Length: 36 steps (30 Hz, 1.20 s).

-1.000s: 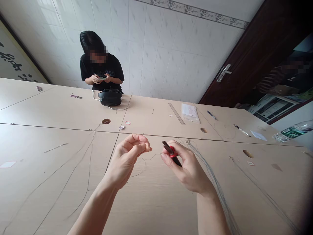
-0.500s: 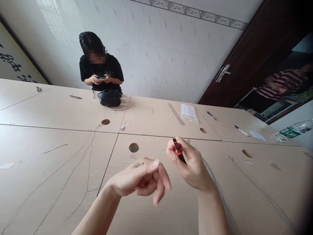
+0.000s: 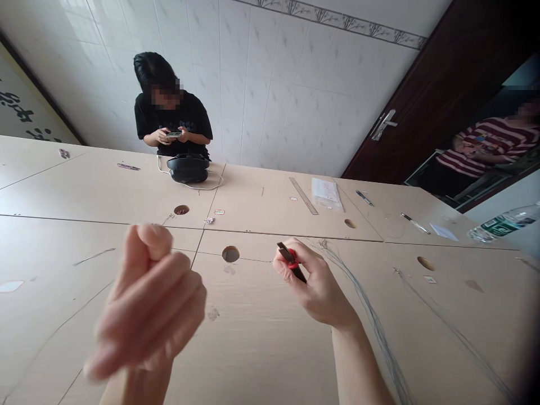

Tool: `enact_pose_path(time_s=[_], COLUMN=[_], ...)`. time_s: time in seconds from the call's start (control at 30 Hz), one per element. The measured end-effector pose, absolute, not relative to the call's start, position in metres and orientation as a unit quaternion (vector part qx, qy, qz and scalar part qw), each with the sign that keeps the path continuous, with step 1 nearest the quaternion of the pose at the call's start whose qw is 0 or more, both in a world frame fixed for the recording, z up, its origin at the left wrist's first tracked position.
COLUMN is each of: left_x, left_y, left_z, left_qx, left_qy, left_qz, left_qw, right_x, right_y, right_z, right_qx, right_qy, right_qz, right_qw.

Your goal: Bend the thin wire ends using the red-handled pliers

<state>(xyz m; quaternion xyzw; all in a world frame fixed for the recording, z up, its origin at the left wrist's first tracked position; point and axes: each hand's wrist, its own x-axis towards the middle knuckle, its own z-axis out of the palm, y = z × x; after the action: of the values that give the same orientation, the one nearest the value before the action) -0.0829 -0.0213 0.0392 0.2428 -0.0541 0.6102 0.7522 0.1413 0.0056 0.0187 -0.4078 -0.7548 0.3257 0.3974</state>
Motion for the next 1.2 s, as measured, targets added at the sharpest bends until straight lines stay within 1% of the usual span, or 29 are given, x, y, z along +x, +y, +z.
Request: enact_pose_path(time_s=[0.07,0.1,0.2,0.37,0.43,0.53,0.63,0.73,0.83,0.9,1.07,1.2], left_x=[-0.086,-0.086,-0.081,-0.068,-0.063,-0.057,-0.053,-0.051,-0.049,-0.049,-0.051,-0.046], left_y=[-0.019,-0.017,-0.008,0.009,0.014,0.019,0.018,0.013,0.009,0.007,0.005,0.003], left_z=[0.050,0.053,0.052,0.033,0.023,0.010,0.003,0.003,0.007,0.010,0.010,0.003], left_qx=[0.219,0.220,0.251,0.298,0.312,0.351,0.437,0.510,0.559,0.577,0.594,0.561], left_qy=[0.078,0.132,0.229,0.280,0.322,0.394,0.445,0.418,0.357,0.331,0.269,0.210], left_qz=[0.729,0.770,0.817,0.834,0.816,0.742,0.587,0.418,0.302,0.260,0.229,0.174], left_qw=[0.644,0.585,0.466,0.371,0.363,0.413,0.516,0.625,0.685,0.700,0.723,0.782], right_x=[0.140,0.139,0.137,0.137,0.138,0.142,0.147,0.153,0.159,0.162,0.164,0.162], right_y=[0.004,0.003,0.001,-0.003,-0.004,-0.007,-0.008,-0.007,-0.003,-0.001,0.002,0.003], right_z=[0.019,0.019,0.019,0.022,0.024,0.028,0.031,0.032,0.030,0.028,0.026,0.025], right_qx=[-0.394,-0.388,-0.379,-0.369,-0.359,-0.349,-0.354,-0.368,-0.384,-0.393,-0.400,-0.395], right_qy=[-0.761,-0.764,-0.771,-0.783,-0.789,-0.790,-0.781,-0.771,-0.760,-0.753,-0.741,-0.738], right_qz=[0.330,0.332,0.334,0.328,0.325,0.316,0.295,0.271,0.259,0.250,0.231,0.224], right_qw=[0.396,0.395,0.388,0.377,0.378,0.393,0.421,0.443,0.456,0.465,0.487,0.499])
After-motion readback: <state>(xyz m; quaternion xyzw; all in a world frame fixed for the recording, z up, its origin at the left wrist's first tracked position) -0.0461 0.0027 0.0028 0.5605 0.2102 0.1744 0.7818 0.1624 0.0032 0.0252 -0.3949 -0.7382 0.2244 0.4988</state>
